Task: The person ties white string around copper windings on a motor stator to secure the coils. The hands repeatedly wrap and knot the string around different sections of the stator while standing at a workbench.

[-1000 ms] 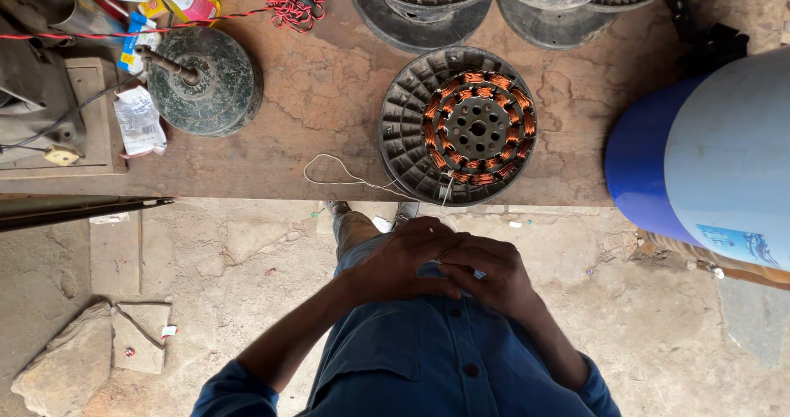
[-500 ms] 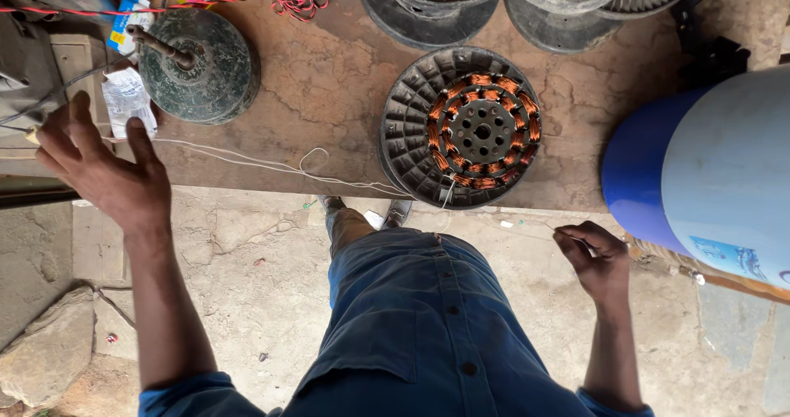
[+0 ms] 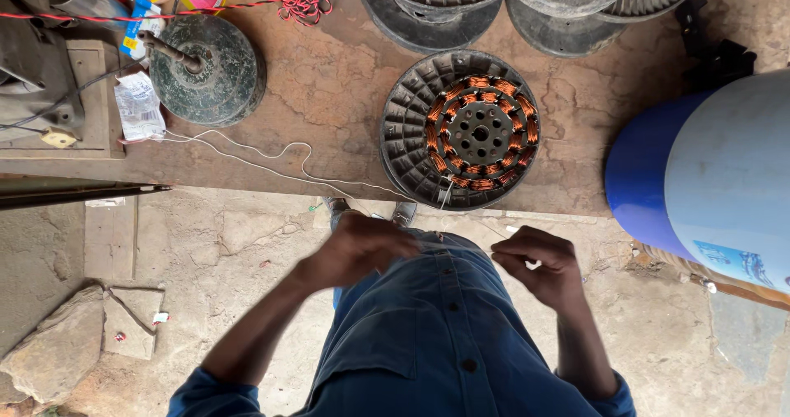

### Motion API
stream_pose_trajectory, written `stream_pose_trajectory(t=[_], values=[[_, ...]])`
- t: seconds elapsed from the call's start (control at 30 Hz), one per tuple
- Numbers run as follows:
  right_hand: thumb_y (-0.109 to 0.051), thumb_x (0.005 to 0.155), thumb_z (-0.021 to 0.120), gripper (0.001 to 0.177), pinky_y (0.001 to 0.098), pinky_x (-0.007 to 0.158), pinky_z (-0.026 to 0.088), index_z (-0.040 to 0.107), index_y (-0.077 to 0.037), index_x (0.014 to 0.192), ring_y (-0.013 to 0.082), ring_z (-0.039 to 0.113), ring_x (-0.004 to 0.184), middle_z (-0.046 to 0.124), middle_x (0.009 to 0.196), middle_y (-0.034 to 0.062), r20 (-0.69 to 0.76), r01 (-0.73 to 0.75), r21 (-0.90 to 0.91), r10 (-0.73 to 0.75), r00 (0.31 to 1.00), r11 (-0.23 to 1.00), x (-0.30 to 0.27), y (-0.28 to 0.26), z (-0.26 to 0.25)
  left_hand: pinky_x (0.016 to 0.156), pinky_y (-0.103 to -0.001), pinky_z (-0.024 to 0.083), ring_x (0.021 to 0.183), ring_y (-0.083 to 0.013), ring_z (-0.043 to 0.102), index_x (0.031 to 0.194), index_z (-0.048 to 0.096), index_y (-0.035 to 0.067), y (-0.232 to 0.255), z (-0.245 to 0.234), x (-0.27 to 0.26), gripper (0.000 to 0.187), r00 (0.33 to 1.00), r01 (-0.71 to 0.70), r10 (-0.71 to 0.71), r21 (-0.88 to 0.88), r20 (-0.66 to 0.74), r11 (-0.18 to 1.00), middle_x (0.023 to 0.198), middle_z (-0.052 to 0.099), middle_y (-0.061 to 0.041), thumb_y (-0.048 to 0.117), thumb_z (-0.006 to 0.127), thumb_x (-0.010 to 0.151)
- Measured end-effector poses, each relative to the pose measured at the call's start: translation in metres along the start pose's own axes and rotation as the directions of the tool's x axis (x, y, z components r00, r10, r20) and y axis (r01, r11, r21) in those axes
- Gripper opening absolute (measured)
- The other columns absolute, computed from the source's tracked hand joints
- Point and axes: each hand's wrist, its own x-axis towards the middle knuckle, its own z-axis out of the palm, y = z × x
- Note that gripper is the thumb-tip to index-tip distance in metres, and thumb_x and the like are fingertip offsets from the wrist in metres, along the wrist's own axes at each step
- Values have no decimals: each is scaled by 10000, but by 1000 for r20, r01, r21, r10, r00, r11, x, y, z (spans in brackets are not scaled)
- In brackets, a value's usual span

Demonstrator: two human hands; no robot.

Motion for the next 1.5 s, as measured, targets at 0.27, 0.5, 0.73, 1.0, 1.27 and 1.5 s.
stream_pose_trajectory(t=[0.27, 0.5, 0.73, 1.0, 1.27, 1.5], values=[[-3, 903, 773, 120, 242, 560, 469, 767, -77, 998, 96, 668, 731, 770, 930, 71, -258, -169, 29, 171, 951, 985, -35, 44, -46, 946, -363, 451, 1079, -272, 548, 1278, 556, -47, 27, -134, -23, 252, 456, 577, 424, 623, -782, 528, 1157, 594, -201, 180, 553, 1167], [-41, 817, 828, 175, 242, 559, 537, 771, -76, 979, 96, 698, 698, 753, 856, 43, 105, 156, -50, -150, 983, 986, 15, -28, 21, 956, -421, 559, 1137, -244, 649, 1261, 674, 61, 77, 32, 41, 439, 955, -135, 246, 498, -165, 857, 1196, 672, -95, 298, 810, 918], [7, 790, 837, 179, 233, 498, 444, 807, -52, 956, 100, 648, 592, 774, 774, 46, 103, -52, 65, 45, 994, 997, 11, -12, 15, 500, -308, 520, 516, -122, 668, 988, 781, 64, 38, 19, 23, 198, 981, 185, -184, -2, 59, 983, 678, 718, -54, 220, 663, 1019], [22, 925, 754, 154, 221, 681, 513, 762, -59, 1056, 102, 673, 829, 758, 979, 81, -263, -179, 128, 208, 942, 975, -39, 39, -52, 626, -277, 403, 605, -140, 475, 829, 629, 20, 26, -99, -26, 517, 186, 189, -108, -72, -977, 979, 661, 556, -63, 353, 519, 1208], [-33, 829, 824, 143, 229, 520, 518, 787, -70, 962, 88, 695, 652, 758, 812, 36, 42, 126, -145, -121, 992, 981, 17, -12, -6, 993, -455, 468, 1209, -274, 581, 1257, 697, 81, 56, 12, 27, 451, 958, 31, 154, 624, -241, 781, 1292, 634, -80, 286, 837, 881], [-49, 807, 833, 180, 241, 552, 530, 779, -60, 978, 97, 680, 691, 732, 852, 41, 86, 224, -128, -214, 973, 966, 36, -32, 2, 616, -305, 586, 676, -133, 711, 1033, 735, 70, 33, 71, 33, 177, 986, 167, -166, 28, -14, 986, 809, 733, -69, 240, 701, 1069]])
